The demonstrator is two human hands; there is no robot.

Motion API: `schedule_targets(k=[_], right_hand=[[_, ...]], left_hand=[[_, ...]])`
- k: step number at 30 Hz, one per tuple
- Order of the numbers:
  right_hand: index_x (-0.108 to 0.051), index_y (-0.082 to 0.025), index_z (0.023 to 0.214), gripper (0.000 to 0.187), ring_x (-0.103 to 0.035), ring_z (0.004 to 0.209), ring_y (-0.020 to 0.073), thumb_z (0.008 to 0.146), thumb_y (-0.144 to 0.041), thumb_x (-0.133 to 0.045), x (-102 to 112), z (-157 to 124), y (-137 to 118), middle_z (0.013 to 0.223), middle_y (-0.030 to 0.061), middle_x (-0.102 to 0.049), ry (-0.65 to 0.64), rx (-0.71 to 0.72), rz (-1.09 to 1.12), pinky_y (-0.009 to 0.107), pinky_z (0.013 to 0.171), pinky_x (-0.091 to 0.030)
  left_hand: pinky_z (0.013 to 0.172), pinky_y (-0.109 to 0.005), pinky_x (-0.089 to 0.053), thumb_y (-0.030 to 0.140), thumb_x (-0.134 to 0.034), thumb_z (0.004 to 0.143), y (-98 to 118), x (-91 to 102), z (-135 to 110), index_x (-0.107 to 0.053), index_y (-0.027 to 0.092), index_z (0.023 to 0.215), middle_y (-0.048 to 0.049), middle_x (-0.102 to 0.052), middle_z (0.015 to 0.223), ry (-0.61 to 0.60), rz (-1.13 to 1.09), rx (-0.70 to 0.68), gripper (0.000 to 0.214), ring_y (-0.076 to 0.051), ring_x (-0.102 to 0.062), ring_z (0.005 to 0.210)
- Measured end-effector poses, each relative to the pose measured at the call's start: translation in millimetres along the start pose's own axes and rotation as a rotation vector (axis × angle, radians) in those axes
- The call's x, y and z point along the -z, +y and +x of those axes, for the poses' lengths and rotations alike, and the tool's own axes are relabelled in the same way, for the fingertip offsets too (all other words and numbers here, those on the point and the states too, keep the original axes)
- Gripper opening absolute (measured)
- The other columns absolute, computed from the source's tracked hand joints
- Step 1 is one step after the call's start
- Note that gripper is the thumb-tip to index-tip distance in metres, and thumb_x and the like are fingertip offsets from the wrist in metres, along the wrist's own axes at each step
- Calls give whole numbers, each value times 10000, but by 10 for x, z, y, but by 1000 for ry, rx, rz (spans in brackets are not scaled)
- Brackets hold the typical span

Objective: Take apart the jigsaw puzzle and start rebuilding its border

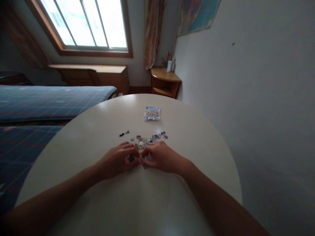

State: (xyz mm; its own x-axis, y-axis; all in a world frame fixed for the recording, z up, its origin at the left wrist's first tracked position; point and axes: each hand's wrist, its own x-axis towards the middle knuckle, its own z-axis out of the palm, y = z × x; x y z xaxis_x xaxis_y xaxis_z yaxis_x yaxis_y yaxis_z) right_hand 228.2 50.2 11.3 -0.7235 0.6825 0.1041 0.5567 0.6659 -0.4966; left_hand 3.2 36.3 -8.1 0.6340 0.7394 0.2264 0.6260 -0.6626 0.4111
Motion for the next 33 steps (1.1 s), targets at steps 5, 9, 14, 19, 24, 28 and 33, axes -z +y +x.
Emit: schedule_targets(k=[5,9,14,19,24,28,33], right_hand=[[-702,-181,888,97,-620,837,177,815,-242,-725,-5,7,-7,893,48,-697,4,-23,-50,297,784,-431],[-712,-184,873,56,-615,800,159,870,-199,-659,67,-1,-4,859,39,-692,-34,7,-42,289,779,-430],[-710,-185,944,134,-609,821,171,872,-292,-673,316,-111,98,915,49,-678,-60,-128,12,290,756,-460],[-706,-192,967,256,-600,888,191,759,-319,-789,358,-167,177,977,54,-652,-132,-164,21,318,816,-479],[-716,-196,897,76,-607,843,168,864,-242,-665,279,-134,204,932,46,-664,-122,-94,39,295,791,-477],[-725,-188,924,194,-615,760,162,939,-258,-545,307,-115,281,865,53,-687,-18,-135,-1,294,734,-489],[-649,-215,1195,408,-549,1194,262,852,-432,-686,235,-109,341,1266,132,-617,184,-77,-93,457,1037,-423]], left_hand=[[851,-354,-501,260,-654,875,26,-20,-1,-668,236,964,-29,-689,985,11,8,8,93,-222,-596,960],[895,-374,-494,297,-666,880,33,-33,11,-680,241,994,-35,-679,1015,10,20,-33,128,-228,-585,996],[857,-347,-505,240,-582,943,-40,-30,32,-686,218,892,-41,-685,980,26,97,-51,118,-203,-597,945],[859,-390,-520,282,-618,913,-73,15,20,-663,210,922,-54,-689,1025,84,118,24,85,-228,-598,964],[1106,-525,-372,420,-681,849,-103,-48,-40,-538,248,1310,-100,-481,1451,69,108,38,512,-328,-395,1352],[1166,-495,-312,434,-572,928,-161,-145,-36,-421,217,1424,-116,-401,1523,38,51,56,562,-299,-308,1433],[1095,-419,-415,297,-545,954,-212,-135,45,-605,205,1206,-91,-597,1328,71,-61,-9,275,-239,-504,1281]])
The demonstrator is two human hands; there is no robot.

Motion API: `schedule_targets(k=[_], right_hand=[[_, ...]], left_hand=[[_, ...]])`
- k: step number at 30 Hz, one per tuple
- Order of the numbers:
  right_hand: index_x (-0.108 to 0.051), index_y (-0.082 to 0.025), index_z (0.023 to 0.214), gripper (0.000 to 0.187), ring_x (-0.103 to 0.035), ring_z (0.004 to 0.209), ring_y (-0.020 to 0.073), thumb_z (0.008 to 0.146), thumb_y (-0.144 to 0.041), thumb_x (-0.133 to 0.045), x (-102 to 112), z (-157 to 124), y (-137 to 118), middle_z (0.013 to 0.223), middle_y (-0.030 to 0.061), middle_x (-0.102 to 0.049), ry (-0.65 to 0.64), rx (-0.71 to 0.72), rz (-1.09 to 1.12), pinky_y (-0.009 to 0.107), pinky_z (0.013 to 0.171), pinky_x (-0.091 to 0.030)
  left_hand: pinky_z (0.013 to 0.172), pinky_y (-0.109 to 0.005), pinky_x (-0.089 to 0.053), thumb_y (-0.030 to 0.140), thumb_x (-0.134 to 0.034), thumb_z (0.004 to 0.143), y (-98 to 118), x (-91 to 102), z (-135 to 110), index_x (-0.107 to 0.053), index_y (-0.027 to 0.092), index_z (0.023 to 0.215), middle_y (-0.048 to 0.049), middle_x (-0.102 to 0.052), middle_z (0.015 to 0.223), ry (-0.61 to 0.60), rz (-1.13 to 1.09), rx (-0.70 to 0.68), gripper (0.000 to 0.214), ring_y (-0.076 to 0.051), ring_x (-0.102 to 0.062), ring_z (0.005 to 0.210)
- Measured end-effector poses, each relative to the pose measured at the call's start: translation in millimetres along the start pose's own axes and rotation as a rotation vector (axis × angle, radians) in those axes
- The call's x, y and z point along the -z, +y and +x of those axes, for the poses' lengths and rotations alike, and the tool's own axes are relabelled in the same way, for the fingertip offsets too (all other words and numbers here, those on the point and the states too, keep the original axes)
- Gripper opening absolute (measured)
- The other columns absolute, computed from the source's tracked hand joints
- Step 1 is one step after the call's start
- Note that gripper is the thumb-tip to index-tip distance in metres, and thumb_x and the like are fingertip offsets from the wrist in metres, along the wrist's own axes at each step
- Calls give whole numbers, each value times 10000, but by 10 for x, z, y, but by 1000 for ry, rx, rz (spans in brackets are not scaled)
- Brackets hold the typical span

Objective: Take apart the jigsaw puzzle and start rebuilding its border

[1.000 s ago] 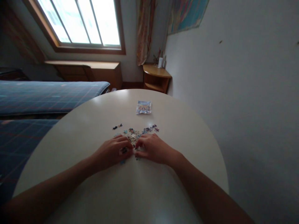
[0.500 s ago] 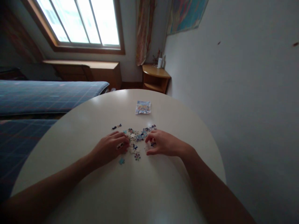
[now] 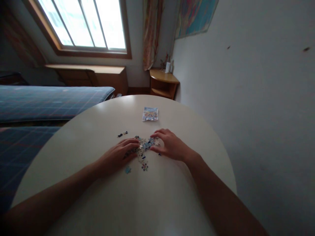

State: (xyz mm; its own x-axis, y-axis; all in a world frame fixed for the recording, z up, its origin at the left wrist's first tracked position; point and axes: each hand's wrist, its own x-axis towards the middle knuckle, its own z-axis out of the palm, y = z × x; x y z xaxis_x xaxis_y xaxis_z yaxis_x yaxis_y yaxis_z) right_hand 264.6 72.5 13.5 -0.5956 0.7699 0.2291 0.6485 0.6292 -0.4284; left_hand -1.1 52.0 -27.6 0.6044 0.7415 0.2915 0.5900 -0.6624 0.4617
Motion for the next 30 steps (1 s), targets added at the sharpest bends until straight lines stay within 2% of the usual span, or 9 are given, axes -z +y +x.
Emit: schedule_targets(k=[3,6,10,15,18,21,24,27,30], right_hand=[[-523,-234,1378,734,-414,1359,314,755,-549,-751,-161,13,-32,1461,158,-474,-64,39,-13,530,1110,-338],[-598,-241,1288,549,-478,1309,288,807,-468,-733,-285,59,-50,1393,139,-547,-94,76,17,512,1097,-357],[-701,-215,1068,208,-627,1055,210,874,-282,-677,-272,105,21,1111,98,-692,-38,100,88,388,965,-471],[-722,-191,1033,188,-673,823,165,860,-220,-654,-151,96,126,958,62,-729,-7,-96,150,296,777,-530],[-718,-187,1025,195,-687,818,158,857,-176,-619,-121,87,185,976,56,-743,45,-156,184,290,775,-545],[-707,-194,1040,236,-700,859,163,867,-134,-558,-106,85,253,996,55,-749,111,-190,206,303,798,-554],[-700,-190,1051,254,-701,876,173,893,-134,-509,-90,89,273,989,67,-751,138,-221,196,322,806,-551],[-688,-199,1107,235,-661,1034,222,913,-262,-571,-113,88,185,1105,99,-722,104,-142,95,410,937,-498],[-591,-232,1301,558,-478,1312,308,827,-509,-690,-219,74,5,1394,131,-562,20,-19,-20,544,1097,-331]], left_hand=[[964,-366,-498,218,-568,929,-24,36,42,-665,212,1055,-69,-690,1113,19,-75,-1,159,-203,-619,1065],[884,-333,-519,179,-582,899,-45,56,62,-680,211,1002,-59,-705,1010,54,-138,43,146,-180,-647,936],[839,-318,-533,205,-578,889,-78,73,70,-689,204,930,-53,-711,965,129,-182,131,118,-169,-657,867],[772,-315,-579,297,-615,852,-155,132,76,-674,185,929,-58,-734,930,276,-437,360,148,-189,-704,862],[714,-321,-593,366,-635,841,-223,165,82,-636,163,982,-98,-740,983,328,-600,438,248,-219,-722,893],[760,-344,-592,394,-617,863,-274,162,100,-596,153,1049,-128,-732,1054,365,-664,437,304,-223,-728,914],[873,-390,-563,408,-540,922,-269,172,110,-589,150,1073,-127,-741,1032,354,-573,398,303,-224,-717,964],[995,-455,-494,398,-526,933,-246,258,64,-609,163,1144,-131,-709,1144,229,-276,342,327,-258,-657,1111],[1136,-517,-338,464,-660,841,-294,366,-42,-520,211,1358,-134,-488,1466,3,18,167,592,-323,-400,1389]])
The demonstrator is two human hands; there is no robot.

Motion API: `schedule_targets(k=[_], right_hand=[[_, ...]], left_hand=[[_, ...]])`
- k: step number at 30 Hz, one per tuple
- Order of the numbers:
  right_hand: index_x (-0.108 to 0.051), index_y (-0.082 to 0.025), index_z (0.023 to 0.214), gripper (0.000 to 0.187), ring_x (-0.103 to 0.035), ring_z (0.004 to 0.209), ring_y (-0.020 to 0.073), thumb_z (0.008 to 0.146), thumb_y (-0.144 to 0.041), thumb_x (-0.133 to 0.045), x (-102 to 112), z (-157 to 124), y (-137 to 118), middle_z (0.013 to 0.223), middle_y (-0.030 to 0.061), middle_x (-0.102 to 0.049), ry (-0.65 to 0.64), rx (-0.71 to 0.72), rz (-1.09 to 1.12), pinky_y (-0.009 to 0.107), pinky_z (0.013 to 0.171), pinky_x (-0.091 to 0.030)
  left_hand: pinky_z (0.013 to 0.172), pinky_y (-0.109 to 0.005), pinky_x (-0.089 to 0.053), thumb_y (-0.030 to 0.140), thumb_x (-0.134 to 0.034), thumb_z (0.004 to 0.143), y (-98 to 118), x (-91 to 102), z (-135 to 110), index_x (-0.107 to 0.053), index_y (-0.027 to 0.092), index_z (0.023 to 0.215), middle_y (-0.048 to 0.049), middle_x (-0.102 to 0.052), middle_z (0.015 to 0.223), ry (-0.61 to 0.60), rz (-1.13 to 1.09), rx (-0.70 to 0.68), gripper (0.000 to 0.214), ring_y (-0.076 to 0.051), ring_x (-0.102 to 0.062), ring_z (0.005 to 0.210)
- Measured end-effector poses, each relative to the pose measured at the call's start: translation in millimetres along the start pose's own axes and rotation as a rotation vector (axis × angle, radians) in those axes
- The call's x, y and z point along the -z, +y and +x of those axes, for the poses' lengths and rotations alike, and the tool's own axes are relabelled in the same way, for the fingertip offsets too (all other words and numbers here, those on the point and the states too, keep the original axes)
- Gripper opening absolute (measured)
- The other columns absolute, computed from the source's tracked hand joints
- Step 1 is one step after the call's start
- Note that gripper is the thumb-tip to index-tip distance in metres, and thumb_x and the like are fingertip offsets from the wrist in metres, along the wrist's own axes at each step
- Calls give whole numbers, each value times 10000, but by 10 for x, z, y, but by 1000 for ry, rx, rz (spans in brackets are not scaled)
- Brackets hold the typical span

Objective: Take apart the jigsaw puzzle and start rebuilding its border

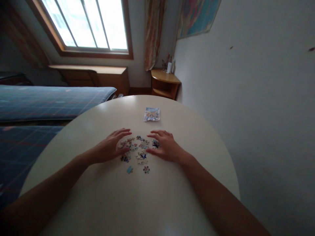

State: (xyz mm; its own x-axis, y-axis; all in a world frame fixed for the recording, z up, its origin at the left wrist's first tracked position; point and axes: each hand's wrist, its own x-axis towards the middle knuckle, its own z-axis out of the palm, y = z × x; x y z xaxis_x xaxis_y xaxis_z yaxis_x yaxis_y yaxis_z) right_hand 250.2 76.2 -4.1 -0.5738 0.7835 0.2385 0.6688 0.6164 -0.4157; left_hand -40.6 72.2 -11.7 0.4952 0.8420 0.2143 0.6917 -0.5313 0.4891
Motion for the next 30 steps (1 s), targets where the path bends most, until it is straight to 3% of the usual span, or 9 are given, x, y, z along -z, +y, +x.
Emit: schedule_targets(k=[2,3,8,10,14,18,23,26,30], right_hand=[[-497,-242,1404,832,-361,1396,361,713,-634,-742,-93,-11,-129,1502,144,-444,-98,56,-22,589,1124,-268],[-487,-253,1414,864,-332,1411,371,694,-654,-745,-136,-12,-182,1516,137,-428,-135,92,-26,596,1132,-252],[-670,-227,1140,301,-535,1231,249,885,-387,-661,-180,30,-218,1288,104,-625,-91,158,48,434,1068,-406],[-691,-212,1056,182,-599,1106,220,900,-290,-640,-137,47,-136,1167,94,-675,-56,122,74,390,998,-463],[-702,-207,1035,170,-629,1003,208,928,-209,-569,-88,58,20,1068,85,-709,11,70,71,373,916,-496],[-670,-222,1168,260,-573,1176,237,932,-281,-578,-139,47,-66,1259,102,-655,64,100,15,445,1031,-425],[-537,-271,1380,538,-370,1404,309,904,-514,-594,-221,5,-333,1490,87,-482,-160,284,-38,550,1133,-284],[-621,-264,1276,379,-428,1373,280,933,-420,-584,-200,2,-289,1425,72,-559,-163,314,-36,506,1119,-337],[-706,-259,1065,184,-562,1243,224,936,-313,-586,-105,24,-68,1224,54,-695,-62,295,-2,424,1061,-424]], left_hand=[[1159,-521,-300,554,-712,777,-85,26,-50,-408,243,1462,-124,-325,1575,-124,74,-71,811,-340,-252,1461],[1165,-509,-294,579,-709,772,-128,19,-60,-381,246,1480,-120,-302,1586,-163,84,-93,848,-335,-235,1467],[1112,-422,-386,444,-596,906,-228,-76,35,-604,241,1265,-87,-564,1374,-100,63,-140,413,-260,-481,1303],[1049,-392,-443,380,-575,922,-215,-77,86,-671,238,1123,-74,-648,1224,-55,43,-132,264,-236,-572,1176],[930,-360,-512,324,-576,908,-181,-33,120,-690,219,1025,-66,-706,1048,4,-6,-74,194,-218,-650,997],[837,-338,-563,297,-548,889,-181,-73,131,-688,198,976,-56,-722,996,70,-183,56,193,-188,-687,869],[824,-340,-585,309,-552,849,-192,-149,156,-669,180,986,-61,-728,991,86,-412,161,222,-193,-695,900],[883,-383,-552,353,-595,848,-194,-63,127,-675,193,1057,-71,-712,1045,50,-247,136,275,-214,-675,929],[1008,-416,-450,432,-681,813,-183,92,61,-694,234,1102,-87,-662,1171,-67,-29,-36,351,-263,-590,1106]])
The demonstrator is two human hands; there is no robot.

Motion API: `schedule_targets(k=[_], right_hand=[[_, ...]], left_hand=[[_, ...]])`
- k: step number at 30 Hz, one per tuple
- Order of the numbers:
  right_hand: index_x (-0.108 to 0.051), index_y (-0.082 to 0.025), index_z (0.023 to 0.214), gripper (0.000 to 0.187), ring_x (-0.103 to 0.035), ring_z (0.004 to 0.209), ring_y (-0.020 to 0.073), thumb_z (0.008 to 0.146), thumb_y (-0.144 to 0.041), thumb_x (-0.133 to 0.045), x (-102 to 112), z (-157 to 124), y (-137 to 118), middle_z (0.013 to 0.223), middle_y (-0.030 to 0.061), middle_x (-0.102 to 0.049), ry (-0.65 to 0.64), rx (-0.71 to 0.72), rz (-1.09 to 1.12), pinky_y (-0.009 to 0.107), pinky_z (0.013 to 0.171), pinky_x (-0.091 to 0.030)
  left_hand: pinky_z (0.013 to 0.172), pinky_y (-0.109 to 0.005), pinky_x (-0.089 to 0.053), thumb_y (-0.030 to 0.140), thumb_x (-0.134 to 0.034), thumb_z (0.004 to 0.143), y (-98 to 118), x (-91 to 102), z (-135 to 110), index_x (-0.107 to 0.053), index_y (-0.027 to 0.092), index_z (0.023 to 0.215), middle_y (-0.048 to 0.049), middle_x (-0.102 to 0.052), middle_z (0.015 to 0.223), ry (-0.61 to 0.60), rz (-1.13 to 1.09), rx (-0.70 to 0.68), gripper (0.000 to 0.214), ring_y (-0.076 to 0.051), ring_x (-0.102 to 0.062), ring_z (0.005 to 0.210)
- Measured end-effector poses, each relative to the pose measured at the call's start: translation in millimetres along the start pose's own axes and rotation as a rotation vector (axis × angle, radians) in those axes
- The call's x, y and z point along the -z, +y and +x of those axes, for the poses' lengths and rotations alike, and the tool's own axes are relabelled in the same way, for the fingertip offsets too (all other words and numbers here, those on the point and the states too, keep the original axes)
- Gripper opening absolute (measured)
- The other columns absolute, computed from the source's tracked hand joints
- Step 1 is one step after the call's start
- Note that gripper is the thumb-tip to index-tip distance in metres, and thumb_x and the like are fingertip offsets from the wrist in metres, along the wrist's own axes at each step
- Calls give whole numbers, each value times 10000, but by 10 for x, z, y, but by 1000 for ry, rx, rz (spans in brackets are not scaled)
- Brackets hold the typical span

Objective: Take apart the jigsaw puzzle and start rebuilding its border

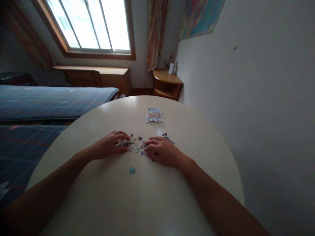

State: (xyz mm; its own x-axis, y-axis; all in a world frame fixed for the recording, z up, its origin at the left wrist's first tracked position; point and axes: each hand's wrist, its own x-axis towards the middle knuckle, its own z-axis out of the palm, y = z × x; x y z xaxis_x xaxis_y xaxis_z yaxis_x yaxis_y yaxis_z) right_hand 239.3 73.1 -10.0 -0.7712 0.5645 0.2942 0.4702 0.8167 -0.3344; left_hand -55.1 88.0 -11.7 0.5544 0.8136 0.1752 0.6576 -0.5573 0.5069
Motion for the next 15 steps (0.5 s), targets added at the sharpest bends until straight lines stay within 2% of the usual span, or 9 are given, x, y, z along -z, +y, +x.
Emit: schedule_targets(k=[2,4,6,9,11,15], right_hand=[[-703,-259,1066,190,-587,1204,225,937,-325,-581,34,-28,81,1182,56,-710,20,-59,-28,431,1055,-424],[-664,-249,1181,293,-553,1249,251,944,-383,-557,42,-63,127,1268,84,-665,17,-167,-96,464,1087,-387],[-563,-237,1346,483,-431,1367,317,947,-502,-505,28,-102,147,1436,122,-534,-12,-337,-166,541,1130,-313],[-389,-248,1496,742,-200,1469,405,904,-694,-410,-6,-141,142,1589,134,-302,-120,-538,-186,646,1150,-188],[-353,-259,1516,814,-132,1485,398,871,-753,-391,-23,-137,106,1612,125,-244,-182,-523,-152,630,1171,-142],[-329,-247,1527,888,-123,1497,349,824,-770,-474,-41,-74,-46,1620,124,-221,-231,-311,-78,535,1210,-120]], left_hand=[[946,-367,-475,407,-627,856,20,29,-15,-711,237,1065,-80,-674,1123,-34,2,17,282,-237,-616,1029],[820,-311,-502,381,-578,884,45,27,-9,-725,228,1009,-65,-693,1032,-45,-21,77,246,-198,-643,875],[723,-280,-494,381,-559,891,67,9,12,-732,220,971,-51,-705,960,-25,-34,128,249,-174,-639,767],[696,-278,-481,393,-530,906,88,-30,56,-736,213,961,-39,-723,862,41,-30,191,279,-172,-638,720],[703,-281,-485,386,-535,897,93,-63,90,-736,204,949,-35,-731,815,88,-66,239,276,-174,-643,713],[685,-273,-513,406,-588,837,73,-128,144,-719,186,940,-44,-743,819,182,-307,311,275,-172,-661,720]])
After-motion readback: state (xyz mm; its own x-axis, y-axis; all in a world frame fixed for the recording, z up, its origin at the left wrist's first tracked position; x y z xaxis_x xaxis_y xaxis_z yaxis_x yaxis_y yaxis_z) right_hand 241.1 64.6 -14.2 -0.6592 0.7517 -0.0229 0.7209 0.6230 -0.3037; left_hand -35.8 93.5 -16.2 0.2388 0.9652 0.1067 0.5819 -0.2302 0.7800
